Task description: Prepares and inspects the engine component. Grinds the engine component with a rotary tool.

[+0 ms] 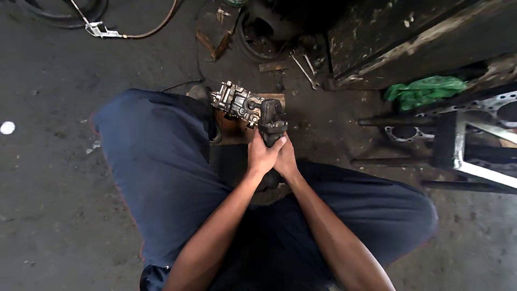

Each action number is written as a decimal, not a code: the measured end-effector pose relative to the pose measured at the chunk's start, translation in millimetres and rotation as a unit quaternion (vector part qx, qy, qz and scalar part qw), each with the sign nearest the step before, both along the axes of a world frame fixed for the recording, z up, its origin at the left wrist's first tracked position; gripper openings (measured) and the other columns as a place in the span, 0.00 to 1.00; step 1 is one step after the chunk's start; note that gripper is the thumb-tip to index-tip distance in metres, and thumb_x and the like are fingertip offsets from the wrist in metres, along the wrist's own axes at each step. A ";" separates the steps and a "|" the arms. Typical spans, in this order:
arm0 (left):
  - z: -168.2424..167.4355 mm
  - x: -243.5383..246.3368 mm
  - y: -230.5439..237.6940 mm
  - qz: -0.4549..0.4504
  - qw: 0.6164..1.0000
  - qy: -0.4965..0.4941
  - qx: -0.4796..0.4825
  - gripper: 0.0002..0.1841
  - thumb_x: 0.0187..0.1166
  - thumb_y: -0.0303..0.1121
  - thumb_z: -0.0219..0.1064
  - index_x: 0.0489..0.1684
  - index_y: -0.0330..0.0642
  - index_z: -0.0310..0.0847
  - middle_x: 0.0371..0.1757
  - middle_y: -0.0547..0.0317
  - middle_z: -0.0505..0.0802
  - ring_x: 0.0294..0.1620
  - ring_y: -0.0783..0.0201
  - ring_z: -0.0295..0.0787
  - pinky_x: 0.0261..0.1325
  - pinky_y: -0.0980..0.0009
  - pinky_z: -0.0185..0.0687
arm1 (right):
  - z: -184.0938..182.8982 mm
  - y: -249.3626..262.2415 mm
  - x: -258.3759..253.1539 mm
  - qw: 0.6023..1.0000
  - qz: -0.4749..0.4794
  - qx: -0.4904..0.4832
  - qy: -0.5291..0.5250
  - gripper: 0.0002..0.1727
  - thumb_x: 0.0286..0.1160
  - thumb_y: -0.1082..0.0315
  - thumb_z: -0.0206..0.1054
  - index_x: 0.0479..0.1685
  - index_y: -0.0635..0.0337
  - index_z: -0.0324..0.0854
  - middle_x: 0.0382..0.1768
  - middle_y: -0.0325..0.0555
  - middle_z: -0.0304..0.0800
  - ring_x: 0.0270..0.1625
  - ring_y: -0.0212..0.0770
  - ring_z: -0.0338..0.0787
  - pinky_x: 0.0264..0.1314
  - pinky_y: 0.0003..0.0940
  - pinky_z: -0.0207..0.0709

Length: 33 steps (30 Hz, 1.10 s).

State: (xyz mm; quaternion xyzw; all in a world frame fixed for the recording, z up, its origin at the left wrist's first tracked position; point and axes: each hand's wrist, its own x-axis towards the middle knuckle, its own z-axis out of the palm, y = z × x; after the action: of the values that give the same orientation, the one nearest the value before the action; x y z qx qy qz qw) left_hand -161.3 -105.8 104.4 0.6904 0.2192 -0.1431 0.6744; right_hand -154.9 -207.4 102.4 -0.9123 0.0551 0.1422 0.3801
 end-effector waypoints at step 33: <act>3.1 6.7 0.4 -0.021 0.999 0.018 0.032 0.39 0.72 0.52 0.79 0.80 0.42 0.70 0.56 0.48 0.93 0.59 0.56 0.92 0.65 0.50 0.87 | -1.0 -0.4 4.9 0.999 -0.028 0.030 0.016 0.31 0.72 0.63 0.74 0.75 0.60 0.72 0.53 0.52 0.92 0.59 0.44 0.92 0.66 0.50 0.84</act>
State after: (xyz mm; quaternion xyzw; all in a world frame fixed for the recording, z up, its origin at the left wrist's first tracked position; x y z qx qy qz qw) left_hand -154.6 -105.4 107.5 0.7135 0.2210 -0.1624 0.6448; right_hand -150.1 -207.7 101.4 -0.8962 0.0824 0.1478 0.4100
